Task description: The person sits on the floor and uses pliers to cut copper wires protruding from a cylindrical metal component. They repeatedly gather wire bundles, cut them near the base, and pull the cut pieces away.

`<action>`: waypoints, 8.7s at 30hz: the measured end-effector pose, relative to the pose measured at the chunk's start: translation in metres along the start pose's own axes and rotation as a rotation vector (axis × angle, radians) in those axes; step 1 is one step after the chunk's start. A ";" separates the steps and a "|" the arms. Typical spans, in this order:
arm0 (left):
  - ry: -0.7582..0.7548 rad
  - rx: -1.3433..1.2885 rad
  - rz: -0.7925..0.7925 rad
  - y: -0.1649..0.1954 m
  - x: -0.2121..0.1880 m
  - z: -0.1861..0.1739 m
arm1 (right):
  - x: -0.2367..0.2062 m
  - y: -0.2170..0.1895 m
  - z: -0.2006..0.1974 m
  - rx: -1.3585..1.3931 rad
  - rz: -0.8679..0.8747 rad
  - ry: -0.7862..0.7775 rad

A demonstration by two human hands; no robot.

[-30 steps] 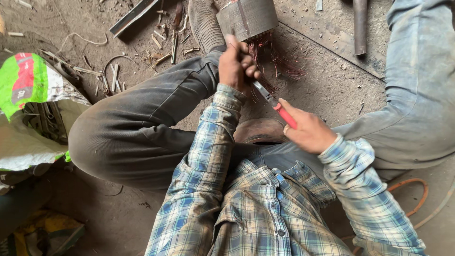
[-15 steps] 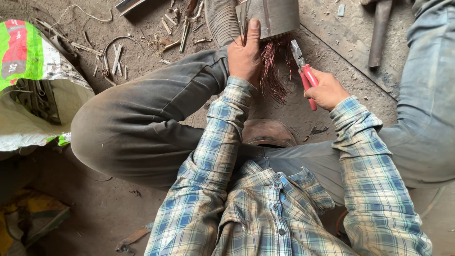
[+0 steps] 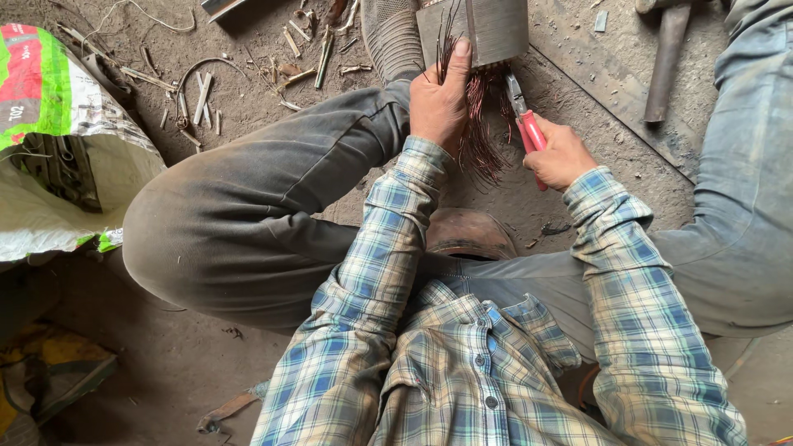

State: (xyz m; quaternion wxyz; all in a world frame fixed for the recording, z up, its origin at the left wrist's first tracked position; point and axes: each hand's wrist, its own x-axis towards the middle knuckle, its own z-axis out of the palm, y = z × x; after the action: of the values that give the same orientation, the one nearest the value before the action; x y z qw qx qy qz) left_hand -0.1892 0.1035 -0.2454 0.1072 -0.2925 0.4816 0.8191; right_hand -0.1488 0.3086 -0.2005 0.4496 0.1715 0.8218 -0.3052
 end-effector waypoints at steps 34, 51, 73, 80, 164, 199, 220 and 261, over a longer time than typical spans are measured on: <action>-0.208 0.404 -0.280 -0.041 -0.058 -0.003 | -0.162 0.047 0.047 0.459 -0.101 0.024; 0.135 0.519 0.221 -0.014 -0.004 -0.025 | -0.078 0.034 0.003 0.113 0.023 -0.017; -0.001 0.112 -0.011 -0.027 -0.010 -0.011 | -0.017 0.022 0.016 -0.142 -0.110 0.034; 0.076 0.753 -0.061 -0.020 -0.023 -0.016 | -0.068 0.018 0.016 -0.067 -0.023 0.046; -0.005 -0.066 0.051 0.018 -0.001 -0.005 | 0.044 0.075 0.020 0.294 0.268 0.836; 0.059 0.409 0.425 0.010 0.005 -0.023 | 0.028 0.078 0.023 0.863 0.326 0.804; 0.092 1.437 0.569 0.000 0.046 -0.005 | -0.005 0.034 0.015 0.835 -0.029 -0.433; 0.007 1.386 0.525 -0.009 0.046 -0.008 | 0.008 -0.039 -0.062 0.490 0.147 -0.378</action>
State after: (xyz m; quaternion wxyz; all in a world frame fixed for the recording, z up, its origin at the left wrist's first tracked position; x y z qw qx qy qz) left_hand -0.2191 0.0961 -0.2822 0.0663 -0.0357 0.9427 0.3251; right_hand -0.2141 0.3194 -0.1683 0.5606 0.2739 0.6111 -0.4872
